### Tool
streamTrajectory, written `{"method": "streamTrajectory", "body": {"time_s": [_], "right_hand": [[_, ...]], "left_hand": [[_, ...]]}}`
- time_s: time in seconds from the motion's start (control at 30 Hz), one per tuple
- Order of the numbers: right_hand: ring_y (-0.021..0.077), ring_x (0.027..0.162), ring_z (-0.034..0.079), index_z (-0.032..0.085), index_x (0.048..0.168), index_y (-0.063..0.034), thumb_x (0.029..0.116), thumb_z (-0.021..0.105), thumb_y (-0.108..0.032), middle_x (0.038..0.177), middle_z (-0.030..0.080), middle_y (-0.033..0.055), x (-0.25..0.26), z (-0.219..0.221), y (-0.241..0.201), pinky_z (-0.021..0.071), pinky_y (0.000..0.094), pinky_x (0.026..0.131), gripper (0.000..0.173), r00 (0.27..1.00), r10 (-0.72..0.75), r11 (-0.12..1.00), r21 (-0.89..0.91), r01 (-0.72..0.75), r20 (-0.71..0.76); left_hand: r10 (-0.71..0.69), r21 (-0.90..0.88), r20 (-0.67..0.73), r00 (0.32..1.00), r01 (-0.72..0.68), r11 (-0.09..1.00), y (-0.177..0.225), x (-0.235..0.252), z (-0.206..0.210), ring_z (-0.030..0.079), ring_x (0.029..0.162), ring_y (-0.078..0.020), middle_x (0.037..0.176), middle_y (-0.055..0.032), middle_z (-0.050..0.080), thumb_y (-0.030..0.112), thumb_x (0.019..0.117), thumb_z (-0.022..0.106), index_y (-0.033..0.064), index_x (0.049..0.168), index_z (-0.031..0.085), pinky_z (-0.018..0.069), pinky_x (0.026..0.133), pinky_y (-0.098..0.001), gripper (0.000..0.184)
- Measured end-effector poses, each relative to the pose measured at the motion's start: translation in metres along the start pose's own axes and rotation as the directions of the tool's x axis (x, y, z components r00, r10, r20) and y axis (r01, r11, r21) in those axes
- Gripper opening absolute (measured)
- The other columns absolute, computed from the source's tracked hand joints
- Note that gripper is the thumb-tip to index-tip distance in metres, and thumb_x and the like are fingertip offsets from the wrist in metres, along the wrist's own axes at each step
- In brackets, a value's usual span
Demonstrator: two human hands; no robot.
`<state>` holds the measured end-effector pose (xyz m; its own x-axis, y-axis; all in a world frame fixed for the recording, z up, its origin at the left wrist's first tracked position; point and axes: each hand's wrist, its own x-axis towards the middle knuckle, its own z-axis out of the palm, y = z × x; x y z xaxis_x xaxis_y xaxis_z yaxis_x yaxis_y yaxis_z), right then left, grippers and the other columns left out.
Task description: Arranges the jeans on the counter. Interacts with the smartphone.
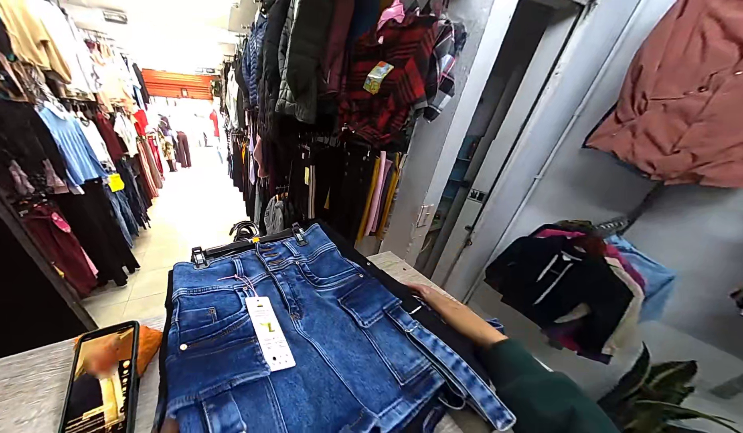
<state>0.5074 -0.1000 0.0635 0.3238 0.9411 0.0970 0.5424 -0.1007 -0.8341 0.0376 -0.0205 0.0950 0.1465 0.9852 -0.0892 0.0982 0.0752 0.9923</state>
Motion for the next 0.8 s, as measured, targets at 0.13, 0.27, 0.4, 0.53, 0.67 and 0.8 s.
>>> {"method": "streamTrajectory", "body": {"time_s": [0.13,0.27,0.4,0.53,0.67,0.8], "right_hand": [[0.0129,0.133,0.053,0.046,0.150,-0.0075,0.1058,0.033,-0.054,0.148,0.054,0.0084,-0.034,0.019,-0.023,0.0438,0.0357,0.113,0.066,0.996,0.089,0.992,0.088,-0.087,-0.022],[0.0288,0.143,0.046,0.050,0.149,-0.0076,0.1015,0.045,-0.057,0.154,0.047,0.0179,-0.054,0.030,-0.040,0.0370,0.0498,0.118,0.069,0.997,0.067,0.974,-0.212,-0.074,-0.042],[0.0278,0.111,0.069,0.057,0.142,-0.0132,0.0973,0.045,-0.068,0.124,0.070,0.0114,-0.074,0.041,-0.046,0.0542,0.0546,0.096,0.072,0.980,0.026,0.887,-0.447,-0.113,-0.195],[0.0359,0.102,0.070,0.043,0.151,-0.0100,0.0916,0.061,-0.066,0.111,0.071,0.0195,-0.066,0.048,-0.046,0.0533,0.0607,0.090,0.084,0.956,0.266,0.872,-0.390,-0.295,-0.127],[0.0151,0.069,0.067,0.050,0.131,-0.0015,0.0952,0.069,-0.019,0.081,0.069,0.0085,-0.045,0.027,-0.054,0.0579,0.0350,0.066,0.044,0.959,0.229,0.971,0.112,-0.212,-0.165],[0.0062,0.066,0.059,0.057,0.121,-0.0030,0.0995,0.060,-0.010,0.082,0.064,0.0038,-0.025,-0.005,-0.079,0.0510,0.0244,0.060,0.022,0.961,0.111,0.981,0.181,-0.066,-0.254]], "left_hand": [[0.022,0.112,0.020,1.000,-0.024,0.993,-0.038,0.073,-0.027,0.048,0.132,-0.0229,0.146,-0.0365,0.042,0.008,0.1117,0.023,-0.0202,0.144,0.034,0.0363,0.114,-0.0305,0.044],[0.165,0.117,0.110,0.980,-0.177,0.977,-0.046,0.099,-0.034,0.047,0.139,-0.0135,0.152,-0.0244,0.045,0.020,0.1123,0.022,-0.0098,0.151,0.035,0.0347,0.116,-0.0258,0.051],[0.112,0.017,0.086,0.990,-0.113,0.993,-0.023,0.054,-0.057,0.052,0.121,0.0044,0.138,-0.0132,0.053,0.019,0.1123,0.019,-0.0081,0.148,0.033,0.0429,0.103,-0.0165,0.047],[0.061,-0.188,0.044,0.997,-0.051,0.981,-0.009,0.033,-0.055,0.063,0.086,0.0127,0.095,0.0079,0.068,0.012,0.1107,0.021,-0.0014,0.127,0.048,0.0535,0.078,-0.0087,0.034],[0.190,-0.127,0.117,0.975,-0.175,0.976,-0.037,0.077,-0.077,0.065,0.090,0.0057,0.104,0.0041,0.067,0.005,0.1036,0.033,-0.0011,0.136,0.043,0.0549,0.079,-0.0134,0.035],[0.189,-0.328,0.031,0.981,-0.169,0.930,-0.025,0.064,-0.068,0.067,0.091,0.0024,0.099,0.0042,0.070,0.006,0.1083,0.029,0.0027,0.123,0.051,0.0573,0.083,-0.0172,0.027]]}}
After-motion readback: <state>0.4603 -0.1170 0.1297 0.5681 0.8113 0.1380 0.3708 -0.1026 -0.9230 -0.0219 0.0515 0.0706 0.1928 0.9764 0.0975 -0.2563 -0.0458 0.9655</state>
